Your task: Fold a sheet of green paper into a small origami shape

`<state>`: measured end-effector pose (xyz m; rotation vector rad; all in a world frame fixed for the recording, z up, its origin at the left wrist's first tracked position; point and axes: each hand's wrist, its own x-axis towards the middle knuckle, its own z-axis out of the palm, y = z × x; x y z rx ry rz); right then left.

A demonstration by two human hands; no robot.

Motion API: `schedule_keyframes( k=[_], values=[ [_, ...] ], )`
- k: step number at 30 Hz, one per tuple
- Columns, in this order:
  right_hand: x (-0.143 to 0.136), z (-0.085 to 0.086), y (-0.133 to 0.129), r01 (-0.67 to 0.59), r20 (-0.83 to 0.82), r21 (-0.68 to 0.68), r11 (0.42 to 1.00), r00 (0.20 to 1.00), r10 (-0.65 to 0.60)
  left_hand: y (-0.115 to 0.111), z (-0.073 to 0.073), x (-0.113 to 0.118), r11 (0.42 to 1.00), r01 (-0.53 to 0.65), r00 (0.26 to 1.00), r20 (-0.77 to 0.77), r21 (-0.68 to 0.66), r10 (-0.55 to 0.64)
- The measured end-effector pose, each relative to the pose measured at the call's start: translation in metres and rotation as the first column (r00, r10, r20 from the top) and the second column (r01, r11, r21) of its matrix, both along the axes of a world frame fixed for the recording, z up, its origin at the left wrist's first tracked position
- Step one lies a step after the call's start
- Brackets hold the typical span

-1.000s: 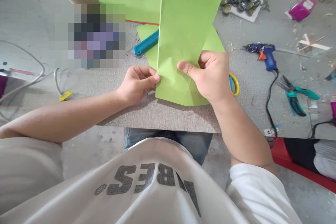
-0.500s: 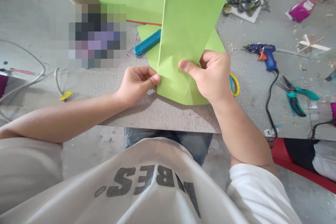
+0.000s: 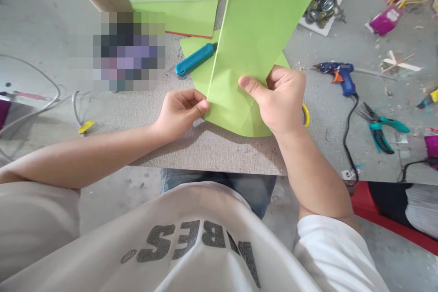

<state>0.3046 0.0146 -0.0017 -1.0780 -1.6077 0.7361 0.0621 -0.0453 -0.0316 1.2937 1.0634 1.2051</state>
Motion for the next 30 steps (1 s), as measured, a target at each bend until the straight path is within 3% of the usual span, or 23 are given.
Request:
schedule_keyframes(
  k=[15, 25, 27, 30],
  values=[
    [0.000, -0.004, 0.002, 0.009, -0.059, -0.005, 1.000, 0.998, -0.009, 0.004, -0.004, -0.002, 0.994, -0.088, 0.996, -0.009, 0.060, 0.089],
    [-0.009, 0.002, -0.006, 0.019, -0.175, -0.119, 0.993, 0.984, -0.040, 0.005, 0.001, -0.001, 0.993, -0.114, 0.966, -0.233, 0.008, 0.112],
    [-0.008, 0.002, -0.007, -0.009, -0.165, -0.146, 0.989, 0.986, -0.015, 0.008, 0.003, -0.003, 0.995, -0.095, 0.954, -0.287, -0.014, 0.087],
    [0.006, -0.001, 0.007, -0.032, -0.150, -0.198, 0.980, 0.989, 0.002, 0.015, 0.012, -0.010, 0.995, 0.054, 0.891, -0.445, -0.088, -0.088]
  ],
)
